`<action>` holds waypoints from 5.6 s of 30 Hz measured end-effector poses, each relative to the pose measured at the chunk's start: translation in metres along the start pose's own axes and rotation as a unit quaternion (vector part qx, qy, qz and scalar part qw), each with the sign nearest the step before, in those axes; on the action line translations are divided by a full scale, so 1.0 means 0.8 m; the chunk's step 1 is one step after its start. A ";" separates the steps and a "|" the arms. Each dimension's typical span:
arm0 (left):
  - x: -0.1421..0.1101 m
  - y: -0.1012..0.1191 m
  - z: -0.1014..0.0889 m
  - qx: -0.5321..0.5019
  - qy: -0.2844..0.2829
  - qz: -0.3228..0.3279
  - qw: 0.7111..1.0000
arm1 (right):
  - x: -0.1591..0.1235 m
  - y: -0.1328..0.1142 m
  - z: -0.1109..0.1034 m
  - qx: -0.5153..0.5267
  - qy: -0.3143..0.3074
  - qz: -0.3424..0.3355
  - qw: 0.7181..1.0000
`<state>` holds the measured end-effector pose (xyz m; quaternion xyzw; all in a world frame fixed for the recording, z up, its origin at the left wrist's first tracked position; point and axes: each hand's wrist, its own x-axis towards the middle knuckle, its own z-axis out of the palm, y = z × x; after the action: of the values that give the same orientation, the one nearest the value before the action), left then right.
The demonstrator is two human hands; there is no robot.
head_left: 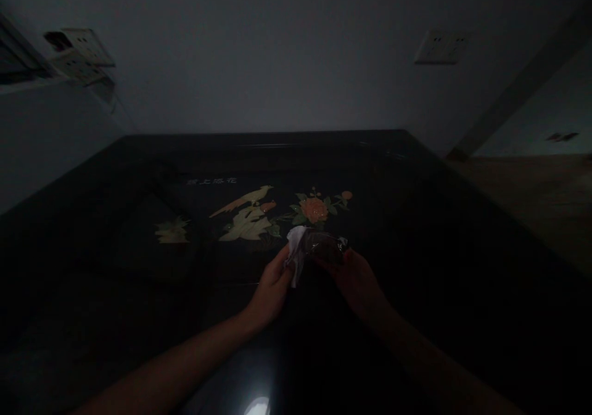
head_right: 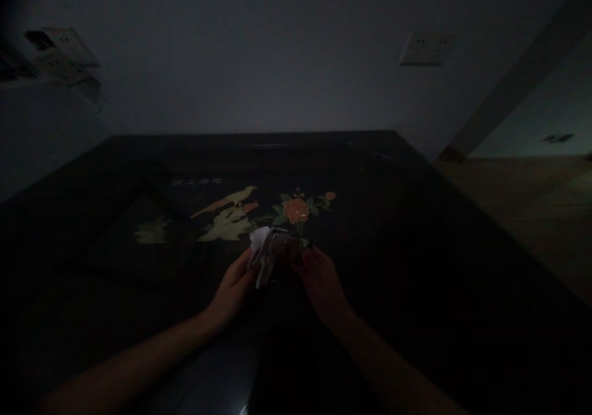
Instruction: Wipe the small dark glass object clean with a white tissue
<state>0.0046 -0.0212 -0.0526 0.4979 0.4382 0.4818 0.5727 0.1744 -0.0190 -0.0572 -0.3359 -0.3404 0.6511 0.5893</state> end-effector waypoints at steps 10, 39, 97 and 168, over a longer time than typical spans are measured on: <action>0.004 0.014 0.004 -0.017 -0.036 -0.014 0.999 | -0.004 -0.004 -0.003 -0.135 -0.038 -0.026 0.990; 0.001 0.000 -0.008 0.084 -0.013 0.059 0.995 | 0.001 0.001 -0.001 -0.067 0.002 -0.005 0.998; -0.006 -0.015 -0.004 0.240 -0.130 0.237 0.932 | -0.001 0.002 -0.009 -0.178 0.029 -0.025 0.983; 0.004 0.007 0.010 -0.201 -0.041 -0.149 0.967 | -0.001 -0.003 -0.007 -0.212 0.021 -0.041 0.976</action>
<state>0.0120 -0.0192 -0.0463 0.3207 0.3781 0.4485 0.7436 0.1808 -0.0191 -0.0581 -0.4524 -0.4718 0.5325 0.5377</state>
